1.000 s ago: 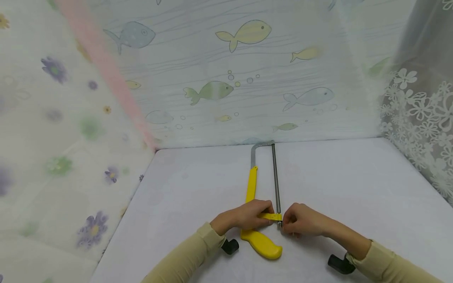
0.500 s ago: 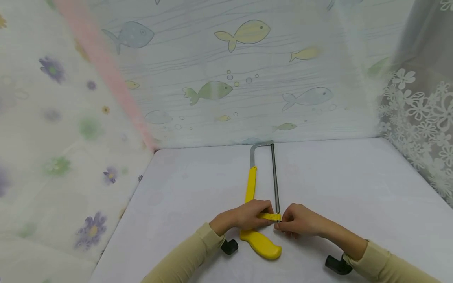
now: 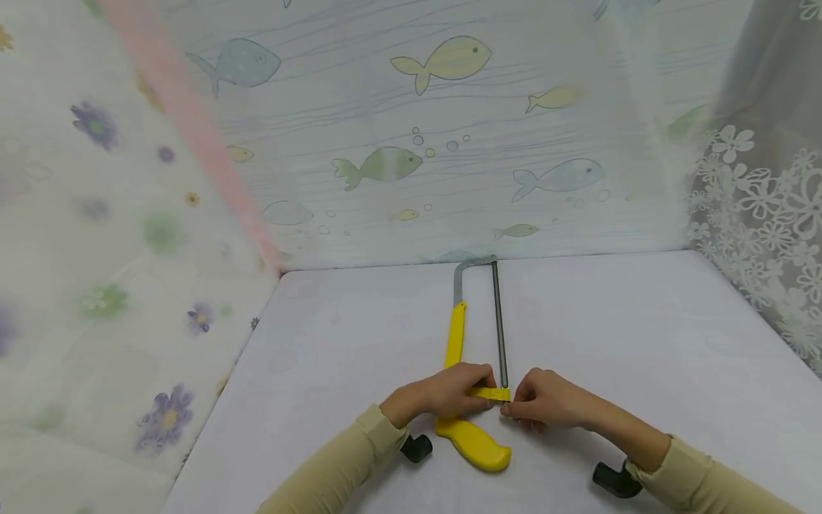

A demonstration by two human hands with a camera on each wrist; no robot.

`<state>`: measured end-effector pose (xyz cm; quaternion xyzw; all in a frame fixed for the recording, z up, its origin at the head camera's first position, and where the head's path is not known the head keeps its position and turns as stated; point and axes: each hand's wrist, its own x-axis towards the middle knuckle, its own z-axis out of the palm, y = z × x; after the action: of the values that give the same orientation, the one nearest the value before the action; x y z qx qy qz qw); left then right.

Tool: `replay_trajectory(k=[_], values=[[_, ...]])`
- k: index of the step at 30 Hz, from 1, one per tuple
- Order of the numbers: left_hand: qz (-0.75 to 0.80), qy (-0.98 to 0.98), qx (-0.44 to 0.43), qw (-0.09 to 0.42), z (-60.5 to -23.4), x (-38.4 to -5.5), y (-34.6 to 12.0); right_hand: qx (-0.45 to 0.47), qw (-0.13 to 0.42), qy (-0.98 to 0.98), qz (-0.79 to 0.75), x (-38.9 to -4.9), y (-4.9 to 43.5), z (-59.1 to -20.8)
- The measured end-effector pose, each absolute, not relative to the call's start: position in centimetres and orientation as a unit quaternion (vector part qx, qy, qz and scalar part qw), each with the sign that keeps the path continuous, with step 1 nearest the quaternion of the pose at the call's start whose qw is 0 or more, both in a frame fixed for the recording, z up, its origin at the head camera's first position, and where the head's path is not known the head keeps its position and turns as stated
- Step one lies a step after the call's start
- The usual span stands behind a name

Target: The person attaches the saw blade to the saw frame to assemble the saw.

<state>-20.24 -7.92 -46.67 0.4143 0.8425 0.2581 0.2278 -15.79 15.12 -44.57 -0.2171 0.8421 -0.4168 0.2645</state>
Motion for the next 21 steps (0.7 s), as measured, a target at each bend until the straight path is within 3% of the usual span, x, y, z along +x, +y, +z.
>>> replay_trajectory(k=[21], values=[[0.263,0.841,0.411,0.233,-46.5,-20.2,-7.9,-0.257,0.258,0.825,-0.431,-15.9,16.3,-44.7]])
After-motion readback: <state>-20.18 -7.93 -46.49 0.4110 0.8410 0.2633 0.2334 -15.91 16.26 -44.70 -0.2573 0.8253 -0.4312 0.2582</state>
